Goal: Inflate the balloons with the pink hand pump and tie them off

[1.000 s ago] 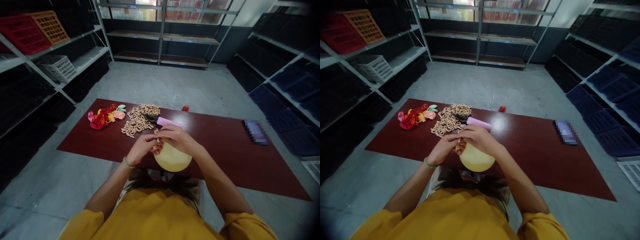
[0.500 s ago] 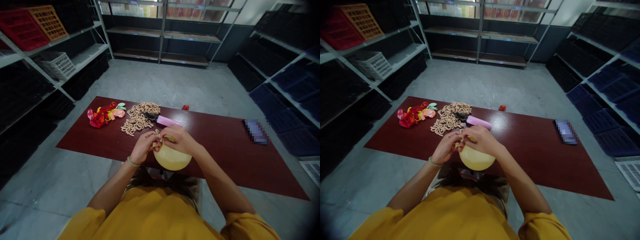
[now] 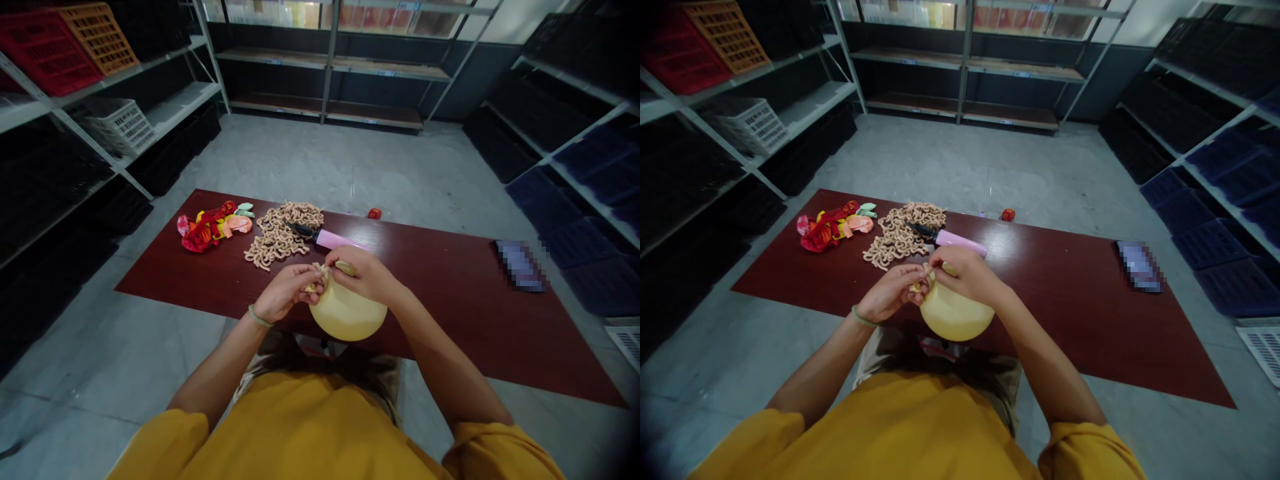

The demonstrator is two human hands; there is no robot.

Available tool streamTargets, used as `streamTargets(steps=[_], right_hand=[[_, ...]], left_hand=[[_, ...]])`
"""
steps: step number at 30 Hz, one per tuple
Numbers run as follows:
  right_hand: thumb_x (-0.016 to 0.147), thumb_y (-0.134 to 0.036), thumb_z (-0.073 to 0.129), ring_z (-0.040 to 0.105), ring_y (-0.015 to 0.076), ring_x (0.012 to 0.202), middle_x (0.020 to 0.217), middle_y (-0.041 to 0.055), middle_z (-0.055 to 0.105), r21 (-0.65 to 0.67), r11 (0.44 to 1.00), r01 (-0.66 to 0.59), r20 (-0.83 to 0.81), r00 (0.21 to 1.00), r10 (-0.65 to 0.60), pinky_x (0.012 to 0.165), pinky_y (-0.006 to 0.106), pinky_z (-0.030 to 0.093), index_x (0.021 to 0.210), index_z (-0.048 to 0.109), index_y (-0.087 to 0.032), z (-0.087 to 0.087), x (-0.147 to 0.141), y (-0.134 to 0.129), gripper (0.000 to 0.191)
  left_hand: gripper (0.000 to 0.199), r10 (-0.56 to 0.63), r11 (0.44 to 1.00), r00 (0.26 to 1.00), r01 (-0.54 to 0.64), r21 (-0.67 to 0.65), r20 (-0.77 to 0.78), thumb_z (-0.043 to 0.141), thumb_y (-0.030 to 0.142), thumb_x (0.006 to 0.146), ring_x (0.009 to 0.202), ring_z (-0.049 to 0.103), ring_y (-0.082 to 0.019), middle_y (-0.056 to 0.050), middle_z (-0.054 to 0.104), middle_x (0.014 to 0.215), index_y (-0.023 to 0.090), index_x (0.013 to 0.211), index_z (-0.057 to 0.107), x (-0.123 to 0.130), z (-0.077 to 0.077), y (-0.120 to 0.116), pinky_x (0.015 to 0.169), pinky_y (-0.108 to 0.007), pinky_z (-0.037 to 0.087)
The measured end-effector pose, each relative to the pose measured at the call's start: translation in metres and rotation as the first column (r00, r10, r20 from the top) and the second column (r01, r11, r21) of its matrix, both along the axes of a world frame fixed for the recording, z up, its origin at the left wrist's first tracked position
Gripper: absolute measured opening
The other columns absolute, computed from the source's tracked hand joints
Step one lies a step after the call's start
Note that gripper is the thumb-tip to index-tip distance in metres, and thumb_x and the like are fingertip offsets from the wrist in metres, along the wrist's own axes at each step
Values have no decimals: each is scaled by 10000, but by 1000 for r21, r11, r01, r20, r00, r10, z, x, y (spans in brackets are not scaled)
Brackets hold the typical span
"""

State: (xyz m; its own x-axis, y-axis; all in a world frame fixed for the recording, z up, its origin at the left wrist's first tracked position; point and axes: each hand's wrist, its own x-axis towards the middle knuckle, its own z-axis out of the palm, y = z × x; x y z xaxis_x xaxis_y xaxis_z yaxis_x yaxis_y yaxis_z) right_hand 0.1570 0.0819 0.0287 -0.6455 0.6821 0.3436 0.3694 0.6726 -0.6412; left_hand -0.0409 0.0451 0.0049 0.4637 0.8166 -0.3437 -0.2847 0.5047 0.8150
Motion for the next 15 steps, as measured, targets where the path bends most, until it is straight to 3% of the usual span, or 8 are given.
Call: streamTargets(steps=[9,15], right_hand=[[888,-175,501,580,177,817,889,26,641,3,999,42,113,993,-42,741,299,431,937,557,-221,-5,-4,2,87],[934,-218,506,603,217,902,970,60,678,200,969,146,187,965,-184,832,355,427,1018,577,-207,10,2,-6,111]], left_hand=[[129,5,999,999,-3,44,-49,619,278,822,501,542,-83,-7,604,635,154,845,591,6,2,0,477,-176,469],[191,124,992,990,-122,30,-74,639,324,818,480,559,-78,-3,626,643,157,849,552,16,6,1,483,-171,474]])
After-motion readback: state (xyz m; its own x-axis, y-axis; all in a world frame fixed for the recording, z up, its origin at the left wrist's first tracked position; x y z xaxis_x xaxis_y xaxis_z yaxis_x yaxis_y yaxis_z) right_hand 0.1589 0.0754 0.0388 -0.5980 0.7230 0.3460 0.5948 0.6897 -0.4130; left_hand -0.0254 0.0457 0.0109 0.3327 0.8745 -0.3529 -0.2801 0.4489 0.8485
